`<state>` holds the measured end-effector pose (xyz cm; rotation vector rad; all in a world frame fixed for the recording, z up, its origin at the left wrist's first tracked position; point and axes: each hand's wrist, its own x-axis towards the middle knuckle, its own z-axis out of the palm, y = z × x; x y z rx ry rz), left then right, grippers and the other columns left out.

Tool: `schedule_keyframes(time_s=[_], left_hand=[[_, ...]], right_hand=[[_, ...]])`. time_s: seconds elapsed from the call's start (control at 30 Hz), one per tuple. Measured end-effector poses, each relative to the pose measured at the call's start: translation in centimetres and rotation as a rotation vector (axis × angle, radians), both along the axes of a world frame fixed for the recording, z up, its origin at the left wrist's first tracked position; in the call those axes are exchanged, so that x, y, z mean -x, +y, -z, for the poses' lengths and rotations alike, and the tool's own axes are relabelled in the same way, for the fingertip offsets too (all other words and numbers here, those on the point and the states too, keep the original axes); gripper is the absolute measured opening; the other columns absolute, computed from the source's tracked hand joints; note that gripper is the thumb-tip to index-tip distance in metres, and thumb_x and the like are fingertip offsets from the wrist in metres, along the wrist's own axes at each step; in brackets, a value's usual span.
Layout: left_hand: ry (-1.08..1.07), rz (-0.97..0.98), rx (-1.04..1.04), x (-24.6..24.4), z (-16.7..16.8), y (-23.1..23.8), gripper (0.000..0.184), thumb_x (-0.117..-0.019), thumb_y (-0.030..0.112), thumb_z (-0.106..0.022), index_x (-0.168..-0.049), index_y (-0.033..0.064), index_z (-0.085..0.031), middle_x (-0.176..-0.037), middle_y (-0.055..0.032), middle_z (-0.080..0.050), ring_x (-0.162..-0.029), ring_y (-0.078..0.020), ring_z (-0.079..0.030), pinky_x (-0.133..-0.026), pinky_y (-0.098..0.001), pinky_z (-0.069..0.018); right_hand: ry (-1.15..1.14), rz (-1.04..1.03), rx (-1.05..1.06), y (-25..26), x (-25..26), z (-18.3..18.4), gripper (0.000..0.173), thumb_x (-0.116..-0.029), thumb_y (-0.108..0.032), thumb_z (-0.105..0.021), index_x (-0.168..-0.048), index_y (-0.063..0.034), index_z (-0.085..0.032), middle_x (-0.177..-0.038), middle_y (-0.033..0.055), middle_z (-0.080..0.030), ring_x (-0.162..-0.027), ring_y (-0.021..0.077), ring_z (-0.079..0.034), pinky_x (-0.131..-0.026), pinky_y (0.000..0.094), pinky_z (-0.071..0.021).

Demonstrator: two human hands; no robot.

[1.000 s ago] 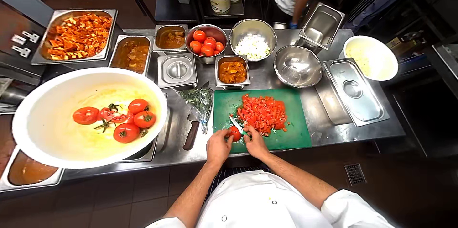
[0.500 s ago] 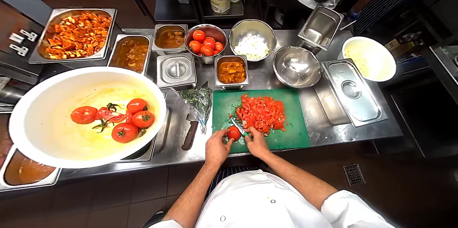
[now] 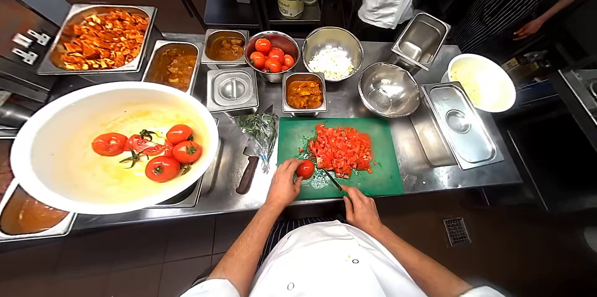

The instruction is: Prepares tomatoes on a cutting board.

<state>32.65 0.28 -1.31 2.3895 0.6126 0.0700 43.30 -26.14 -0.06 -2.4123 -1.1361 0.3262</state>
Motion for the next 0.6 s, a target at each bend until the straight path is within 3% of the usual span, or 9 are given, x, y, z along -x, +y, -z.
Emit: schedule_keyframes(time_s=[0.03, 0.1, 0.23, 0.37, 0.47, 0.53, 0.6], left_hand=[[-0.010, 0.016, -0.014, -0.2, -0.3, 0.2, 0.050, -0.0861, 0.009, -0.073, -0.135, 0.0143, -0.064, -0.142, -0.0090, -0.059, -0.128, -0.0276, -0.059, -0.105, -0.0501, -0.0531], [-0.014, 0.014, -0.071, -0.6, -0.4, -0.1, 0.045, -0.0836, 0.014, -0.073, -0.128, 0.0157, -0.067, -0.134, -0.0107, -0.059, -0.119, -0.0278, -0.062, -0.096, -0.0482, -0.0574], [0.030, 0.042, -0.129, -1.1, -0.4, -0.6, 0.036, -0.0948, 0.022, -0.069, -0.130, 0.0207, -0.068, -0.127, -0.0123, -0.062, -0.114, -0.0308, -0.063, -0.097, -0.0490, -0.0556], [0.047, 0.017, -0.123, -1.0, -0.2, -0.8, 0.034, -0.0952, 0.022, -0.068, -0.129, 0.0232, -0.069, -0.127, -0.0093, -0.063, -0.114, -0.0288, -0.063, -0.096, -0.0474, -0.0562], [0.017, 0.016, -0.119, -0.6, 0.3, -0.8, 0.035, -0.0966, 0.024, -0.067, -0.131, 0.0221, -0.067, -0.128, -0.0103, -0.062, -0.115, -0.0283, -0.063, -0.097, -0.0467, -0.0560], [-0.035, 0.024, -0.149, -0.1, 0.8, -1.0, 0.033, -0.0968, 0.022, -0.066, -0.130, 0.0201, -0.068, -0.127, -0.0110, -0.062, -0.115, -0.0278, -0.064, -0.096, -0.0458, -0.0568], [-0.071, 0.035, -0.181, 0.0, 1.1, -1.1, 0.029, -0.0971, 0.020, -0.064, -0.126, 0.0197, -0.070, -0.122, -0.0106, -0.064, -0.113, -0.0281, -0.064, -0.095, -0.0455, -0.0564]], right_hand=[[-0.073, -0.029, 0.000, 1.1, -0.3, 0.1, 0.034, -0.0997, -0.019, -0.052, -0.128, -0.0119, -0.069, -0.107, 0.0070, -0.074, -0.082, 0.0231, -0.074, -0.065, 0.0437, -0.0615], [-0.142, -0.085, 0.015, 4.4, -1.1, 0.4, 0.034, -0.0983, -0.015, -0.054, -0.129, -0.0136, -0.069, -0.104, 0.0077, -0.072, -0.079, 0.0240, -0.073, -0.063, 0.0437, -0.0608], [-0.110, -0.254, 0.036, 9.7, -2.7, 1.0, 0.039, -0.0941, -0.006, -0.058, -0.131, -0.0132, -0.066, -0.111, 0.0092, -0.069, -0.082, 0.0254, -0.072, -0.067, 0.0443, -0.0617], [-0.063, -0.298, 0.161, 5.5, -2.7, 1.5, 0.045, -0.0937, -0.007, -0.055, -0.137, -0.0156, -0.062, -0.112, 0.0099, -0.069, -0.084, 0.0279, -0.072, -0.067, 0.0476, -0.0604], [-0.087, -0.258, 0.154, 0.7, -2.3, 1.3, 0.040, -0.0963, -0.009, -0.050, -0.134, -0.0135, -0.065, -0.104, 0.0093, -0.070, -0.078, 0.0256, -0.072, -0.063, 0.0439, -0.0602], [-0.141, -0.214, 0.064, 0.6, -1.9, 0.9, 0.036, -0.0965, -0.011, -0.051, -0.128, -0.0114, -0.069, -0.098, 0.0085, -0.070, -0.073, 0.0236, -0.071, -0.060, 0.0412, -0.0602], [-0.127, -0.203, 0.035, 3.8, -1.6, 0.5, 0.035, -0.0972, -0.012, -0.053, -0.129, -0.0127, -0.069, -0.101, 0.0086, -0.071, -0.076, 0.0239, -0.072, -0.063, 0.0430, -0.0609]])
